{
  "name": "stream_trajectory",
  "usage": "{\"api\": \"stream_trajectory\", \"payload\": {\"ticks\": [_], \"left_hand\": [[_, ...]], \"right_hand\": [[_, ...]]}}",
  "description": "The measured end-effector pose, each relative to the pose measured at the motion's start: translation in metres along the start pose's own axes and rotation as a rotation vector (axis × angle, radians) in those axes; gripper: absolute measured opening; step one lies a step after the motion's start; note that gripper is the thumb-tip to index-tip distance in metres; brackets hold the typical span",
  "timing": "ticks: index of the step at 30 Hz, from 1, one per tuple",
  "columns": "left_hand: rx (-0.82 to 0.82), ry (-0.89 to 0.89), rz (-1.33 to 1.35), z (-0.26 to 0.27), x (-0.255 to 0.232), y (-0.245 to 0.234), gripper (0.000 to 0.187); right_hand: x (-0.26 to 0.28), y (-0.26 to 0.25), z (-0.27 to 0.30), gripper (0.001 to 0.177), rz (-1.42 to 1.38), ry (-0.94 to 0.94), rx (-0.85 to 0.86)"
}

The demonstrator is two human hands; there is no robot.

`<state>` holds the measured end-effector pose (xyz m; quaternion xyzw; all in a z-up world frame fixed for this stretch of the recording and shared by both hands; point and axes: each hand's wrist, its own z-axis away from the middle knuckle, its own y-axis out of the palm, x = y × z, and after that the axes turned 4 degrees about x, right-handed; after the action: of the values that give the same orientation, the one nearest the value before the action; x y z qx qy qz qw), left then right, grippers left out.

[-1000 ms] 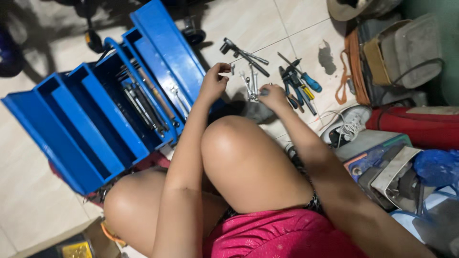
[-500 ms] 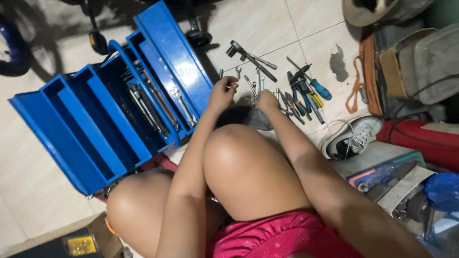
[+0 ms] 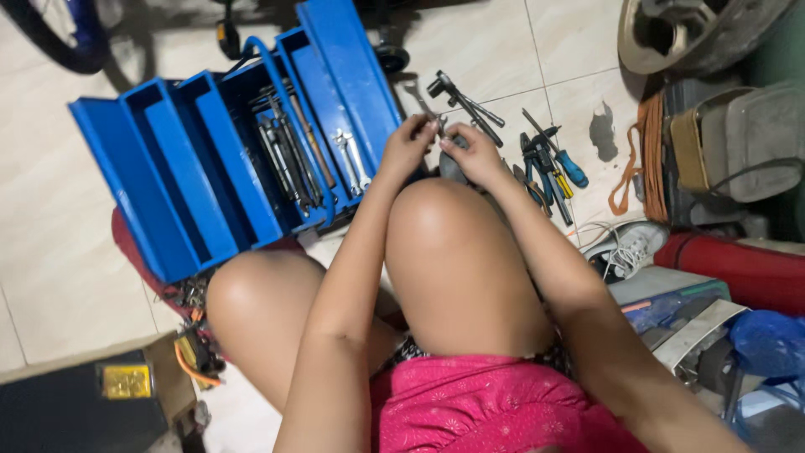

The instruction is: The person sits on the floor and wipes several metal hand tools with a dark cloth. They pick up each tool from a blue toolbox or the floor, wipe it, and place it back down, repeating the process for multiple items.

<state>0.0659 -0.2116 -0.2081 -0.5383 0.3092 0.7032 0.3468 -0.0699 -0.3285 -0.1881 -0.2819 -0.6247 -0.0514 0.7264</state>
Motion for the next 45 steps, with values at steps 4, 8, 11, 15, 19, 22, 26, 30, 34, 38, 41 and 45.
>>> {"api": "stream_trajectory", "payload": {"ticks": [4, 8, 11, 15, 19, 22, 26, 30, 34, 38, 41, 45], "left_hand": [[-0.102, 0.339, 0.040, 0.033, -0.054, -0.010, 0.024], [-0.346, 0.432, -0.090, 0.090, -0.112, -0.041, 0.027], [-0.349, 0.338, -0.009, 0.142, -0.144, -0.068, 0.028], [-0.271, 0.383, -0.044, 0.205, -0.169, -0.075, 0.019], [-0.234, 0.433, 0.169, 0.234, -0.166, -0.080, 0.019], [-0.291, 0.418, 0.006, 0.242, -0.163, -0.091, 0.014], [-0.280, 0.432, -0.046, 0.251, -0.157, -0.091, 0.014], [-0.287, 0.417, 0.189, 0.258, -0.158, -0.095, 0.013], [-0.317, 0.358, 0.169, 0.262, -0.161, -0.101, 0.013], [-0.255, 0.184, 0.315, 0.269, -0.160, -0.098, 0.030], [-0.285, 0.157, 0.168, 0.272, -0.159, -0.093, 0.036], [-0.340, 0.349, -0.287, 0.271, -0.161, -0.090, 0.033]], "right_hand": [[0.073, 0.002, -0.001, 0.021, 0.084, -0.221, 0.055], [0.140, 0.002, 0.012, 0.031, 0.021, -0.247, 0.190], [0.177, 0.006, 0.016, 0.048, -0.254, -0.235, 0.350], [0.220, 0.031, 0.029, 0.041, -0.454, -0.191, 0.500], [0.242, 0.061, 0.047, 0.029, -0.253, -0.418, 0.428], [0.250, 0.067, 0.056, 0.027, -0.435, -0.371, 0.487], [0.251, 0.055, 0.058, 0.030, -0.200, -0.150, 0.587], [0.250, 0.051, 0.056, 0.033, 0.384, -0.524, 0.563], [0.242, 0.042, 0.059, 0.031, 0.091, -0.419, 0.707], [0.231, 0.048, 0.057, 0.037, -0.840, 0.058, 0.397], [0.230, 0.057, 0.051, 0.038, -1.058, 0.148, 0.287], [0.230, 0.080, 0.060, 0.040, -0.931, 0.064, 0.313]]}}
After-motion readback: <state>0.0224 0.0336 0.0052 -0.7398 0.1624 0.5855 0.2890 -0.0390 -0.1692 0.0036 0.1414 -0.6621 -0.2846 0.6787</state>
